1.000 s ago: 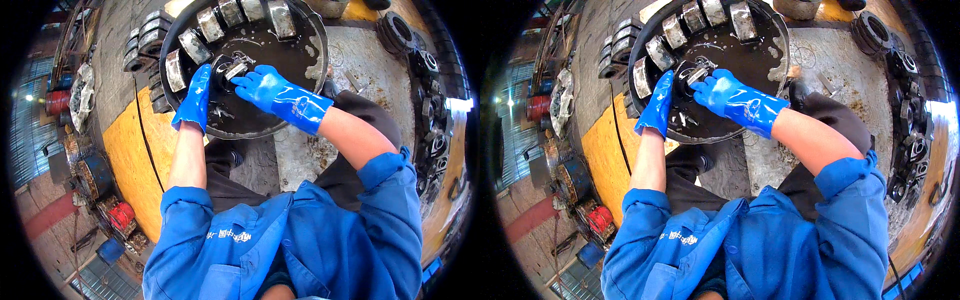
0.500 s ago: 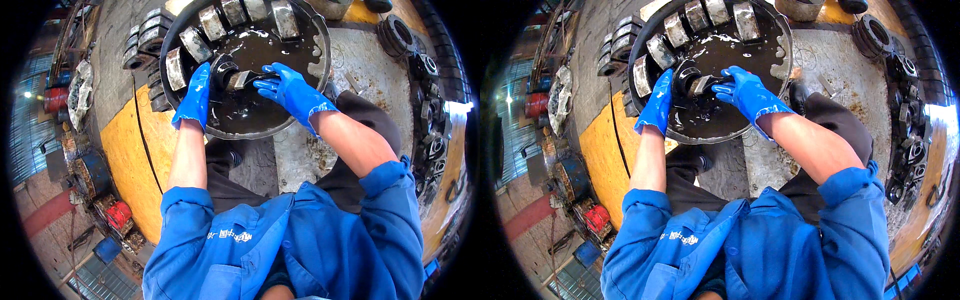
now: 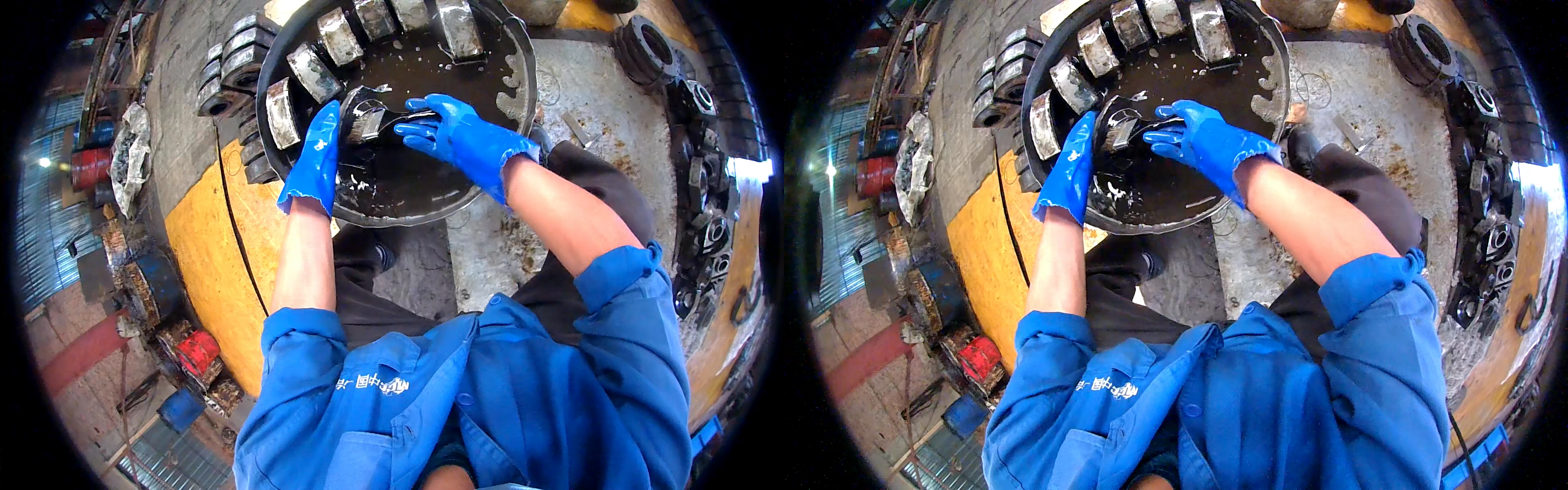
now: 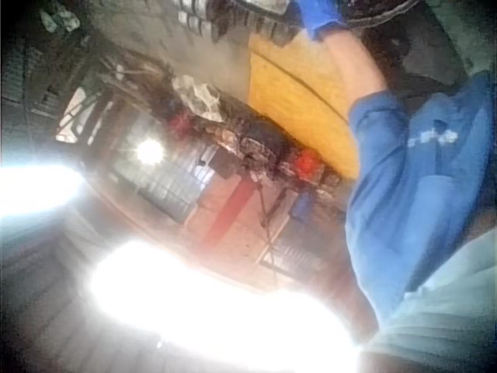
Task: The person cleans metal industrial components by dipping them into a basin of dark liquid and scrubbing them with a brush. The person handles the components one at a time, turning them over to scrub different sides before placing them back into the basin or on the workbench.
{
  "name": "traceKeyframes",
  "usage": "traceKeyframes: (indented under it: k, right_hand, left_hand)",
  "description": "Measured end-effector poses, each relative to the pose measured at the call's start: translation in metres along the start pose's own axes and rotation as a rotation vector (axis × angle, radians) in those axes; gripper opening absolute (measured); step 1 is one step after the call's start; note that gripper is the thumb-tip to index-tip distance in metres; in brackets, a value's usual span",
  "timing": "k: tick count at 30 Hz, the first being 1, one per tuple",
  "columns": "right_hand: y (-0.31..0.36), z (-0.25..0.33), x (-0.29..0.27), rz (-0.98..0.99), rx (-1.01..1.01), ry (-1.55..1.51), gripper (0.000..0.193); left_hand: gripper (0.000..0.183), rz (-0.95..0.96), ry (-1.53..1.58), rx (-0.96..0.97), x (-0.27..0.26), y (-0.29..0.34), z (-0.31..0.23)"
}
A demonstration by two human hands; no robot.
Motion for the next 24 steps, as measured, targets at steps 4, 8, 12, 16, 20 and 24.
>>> traceKeyframes:
  k: [4, 8, 12, 16, 20, 24]
  right_hand:
    - [0.01, 0.022, 0.012, 0.226, 0.018, 0.261, 0.036]
    - [0.004, 0.032, 0.029, 0.188, 0.07, 0.613, 0.037]
    - [-0.005, 0.032, 0.039, 0.29, -0.139, 1.143, 0.033]
    - [0.019, 0.028, 0.055, 0.397, -0.485, 1.626, 0.023]
    - [0.046, 0.018, 0.077, 0.411, -0.466, 2.167, 0.02]
    - [0.049, -0.007, 0.065, 0.446, -0.692, 2.306, 0.02]
  left_hand:
    - [0.061, -0.003, 0.0, 0.004, -0.001, 0.001, 0.001]
    - [0.061, -0.006, -0.01, 0.006, -0.001, 0.003, 0.002]
    - [0.061, -0.009, -0.021, 0.01, -0.001, 0.005, 0.003]
    - [0.061, -0.013, -0.022, 0.013, -0.002, 0.006, 0.004]
    - [0.061, -0.024, -0.03, 0.017, -0.005, 0.012, 0.005]
    - [0.061, -0.016, -0.04, 0.027, -0.002, 0.013, 0.002]
Point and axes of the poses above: each hand's wrist, its own y-axis away from the middle knuckle, its own x-axis out of the palm, z = x × y, the point moved 6 cm from there along -y, towards the middle knuckle, and after that the axes turned 3 degrees about -x, right-handed, at the moved point
